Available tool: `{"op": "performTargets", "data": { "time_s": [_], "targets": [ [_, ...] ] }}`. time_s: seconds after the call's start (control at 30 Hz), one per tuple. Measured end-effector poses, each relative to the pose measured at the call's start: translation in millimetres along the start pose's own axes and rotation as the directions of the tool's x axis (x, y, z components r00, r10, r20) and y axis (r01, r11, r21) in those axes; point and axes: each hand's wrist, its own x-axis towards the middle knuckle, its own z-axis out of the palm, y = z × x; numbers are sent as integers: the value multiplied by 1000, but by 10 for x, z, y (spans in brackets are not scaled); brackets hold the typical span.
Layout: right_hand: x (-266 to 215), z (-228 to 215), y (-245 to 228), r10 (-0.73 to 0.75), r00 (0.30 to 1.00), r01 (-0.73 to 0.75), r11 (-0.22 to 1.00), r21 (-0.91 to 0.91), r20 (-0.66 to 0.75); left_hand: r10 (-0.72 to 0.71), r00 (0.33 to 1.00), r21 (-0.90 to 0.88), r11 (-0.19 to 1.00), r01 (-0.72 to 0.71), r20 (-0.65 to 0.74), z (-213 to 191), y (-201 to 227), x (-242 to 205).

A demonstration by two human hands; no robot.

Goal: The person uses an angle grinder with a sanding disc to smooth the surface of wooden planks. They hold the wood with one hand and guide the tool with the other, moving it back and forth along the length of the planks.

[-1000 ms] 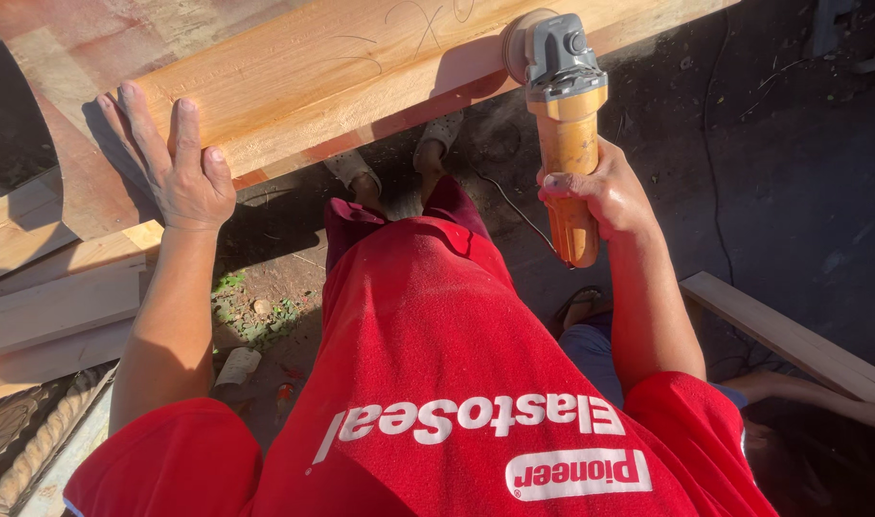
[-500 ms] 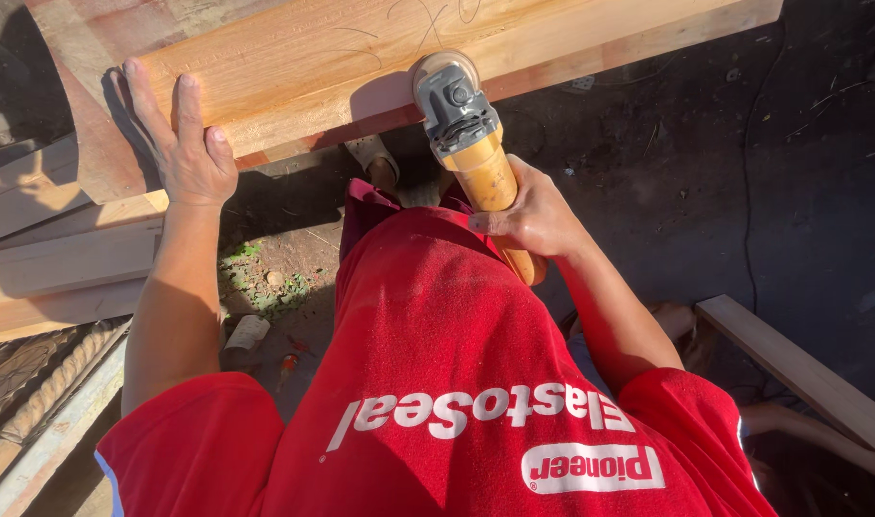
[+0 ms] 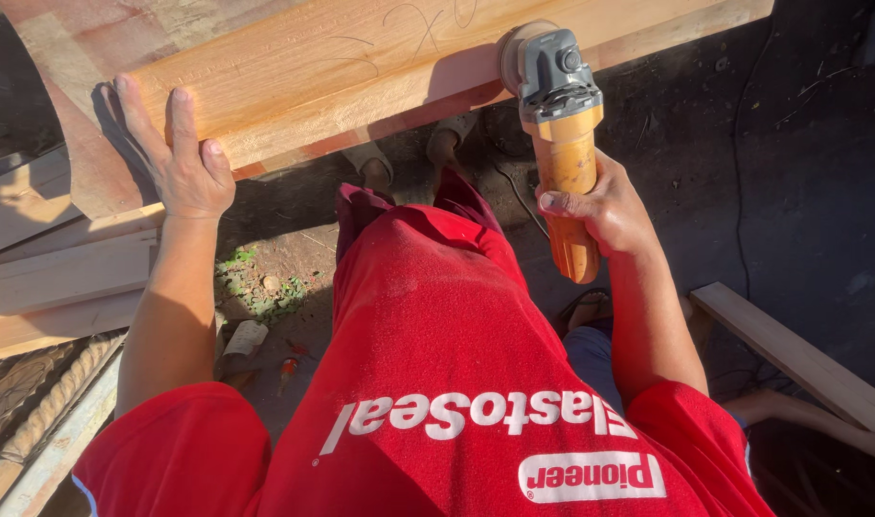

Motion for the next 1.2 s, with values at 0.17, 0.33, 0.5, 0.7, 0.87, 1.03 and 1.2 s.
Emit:
{"op": "performTargets", "data": {
  "time_s": [0.17,0.33,0.5,0.7,0.87,1.03,1.2],
  "targets": [
    [-11,-176,6,-5,994,12,998,66,-110,6,1000,13,1000,-6,-21,23,-14,12],
    [6,118,55,-47,999,47,999,0,-3,14,1000,11,1000,-14,-5,-31,-4,32],
    [107,413,117,-36,983,72,977,-200,181,-22,999,18,1000,21,38,-95,123,63],
    [100,-97,70,-80,993,93,980,-174,81,-21,995,50,999,17,97,-172,184,103],
    [26,-944,-94,-69,993,73,996,44,-95,-10,994,74,997,2,109,-163,179,92],
    [50,-1571,-183,-84,986,98,991,89,-147,-23,993,96,995,12,119,-172,213,95],
    [31,-1513,-65,-108,985,123,986,113,-131,-118,973,132,987,93,199,-331,414,187]
  ]
}}
